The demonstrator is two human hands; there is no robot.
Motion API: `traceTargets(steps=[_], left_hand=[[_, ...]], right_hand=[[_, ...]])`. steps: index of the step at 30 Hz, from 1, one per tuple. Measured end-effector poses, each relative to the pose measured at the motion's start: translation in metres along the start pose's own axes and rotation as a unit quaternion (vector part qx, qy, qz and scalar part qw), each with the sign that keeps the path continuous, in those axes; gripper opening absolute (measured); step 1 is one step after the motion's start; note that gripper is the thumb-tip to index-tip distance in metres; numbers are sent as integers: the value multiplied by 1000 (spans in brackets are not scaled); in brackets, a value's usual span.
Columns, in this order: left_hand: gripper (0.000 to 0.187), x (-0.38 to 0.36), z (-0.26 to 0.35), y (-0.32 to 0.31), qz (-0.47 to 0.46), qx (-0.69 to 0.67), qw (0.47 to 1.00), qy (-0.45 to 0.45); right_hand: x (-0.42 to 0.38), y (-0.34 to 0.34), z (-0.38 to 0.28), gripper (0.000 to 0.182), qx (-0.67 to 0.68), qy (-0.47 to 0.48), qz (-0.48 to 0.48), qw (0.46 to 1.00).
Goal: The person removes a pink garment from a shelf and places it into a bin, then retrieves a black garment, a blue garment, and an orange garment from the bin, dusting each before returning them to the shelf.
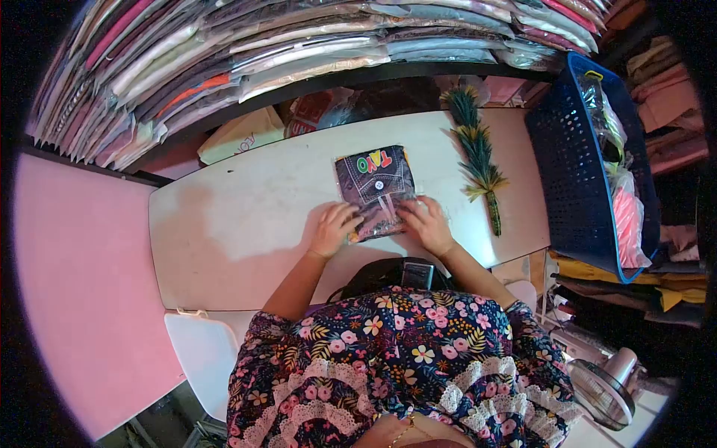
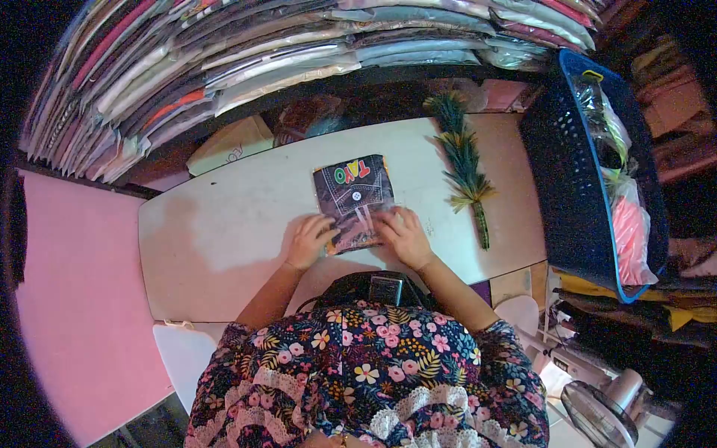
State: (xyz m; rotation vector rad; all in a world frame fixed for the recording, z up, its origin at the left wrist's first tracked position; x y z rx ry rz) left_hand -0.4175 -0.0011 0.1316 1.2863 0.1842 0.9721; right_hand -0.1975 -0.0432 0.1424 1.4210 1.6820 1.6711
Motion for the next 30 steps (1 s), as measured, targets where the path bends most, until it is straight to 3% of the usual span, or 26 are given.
traceTargets(steps=[1, 3, 5, 11, 12, 13, 14, 15, 16, 17, 18, 19, 22, 23, 25, 30], left_hand=[[39, -3, -3, -11, -37, -40, 998, -11], [41, 0, -1, -12, -74, -81, 994, -27], [43, 2, -3, -10, -133, -74, 988, -3], [47, 10, -5, -10, -112, -106, 987, 47], [41, 13, -10, -13, -85, -134, 982, 99], [41, 13, -9, -14, -84, -131, 984, 83], [36, 17, -14, -9, -63, -140, 980, 125], [30, 18, -19, -8, -42, -149, 973, 169], [30, 21, -16, -9, -38, -148, 976, 153], [17, 20, -18, -10, 16, -148, 977, 150], [9, 27, -15, -5, 70, -148, 975, 148], [9, 32, -11, -4, 76, -148, 976, 139], [15, 47, -3, 5, 84, -252, 924, 275], [15, 48, -2, 4, 92, -253, 925, 269], [15, 50, -13, 2, 205, -353, 867, 287], [12, 72, -4, 17, 230, -494, 782, 303]], right_hand=[[-3, -1, 1, 57, -2, -3, 1, 1000], [-9, -8, 0, 56, 133, -16, -67, 989], [-10, -11, 3, 48, 123, -27, -62, 990], [-5, -21, 25, 35, 200, -147, -23, 969], [-6, -19, 30, 35, 270, -208, -37, 939], [-8, -18, 34, 36, 339, -266, -49, 901], [-9, -15, 39, 45, 520, -306, -1, 797], [-7, -5, 45, 45, 515, -303, 14, 802], [-5, 4, 49, 51, 553, -292, 34, 780], [-4, 13, 52, 57, 589, -277, 52, 757], [-2, 13, 59, 58, 517, -263, 55, 812], [-1, 10, 65, 58, 512, -258, 63, 817], [4, -2, 89, 48, 419, -318, 28, 850], [14, 6, 92, 48, 414, -312, 33, 855], [44, 42, 92, 45, 410, -245, 124, 870], [103, 152, 77, 40, 356, -207, 142, 900]])
Point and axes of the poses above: each hand's wrist, its own x-axis towards the middle knuckle, its own y-axis out of the back of the hand, z = x × y, the point moved 6 cm from there along x, towards the middle knuckle, and after that the axes turned 3 degrees about z, right-handed, at the moved point
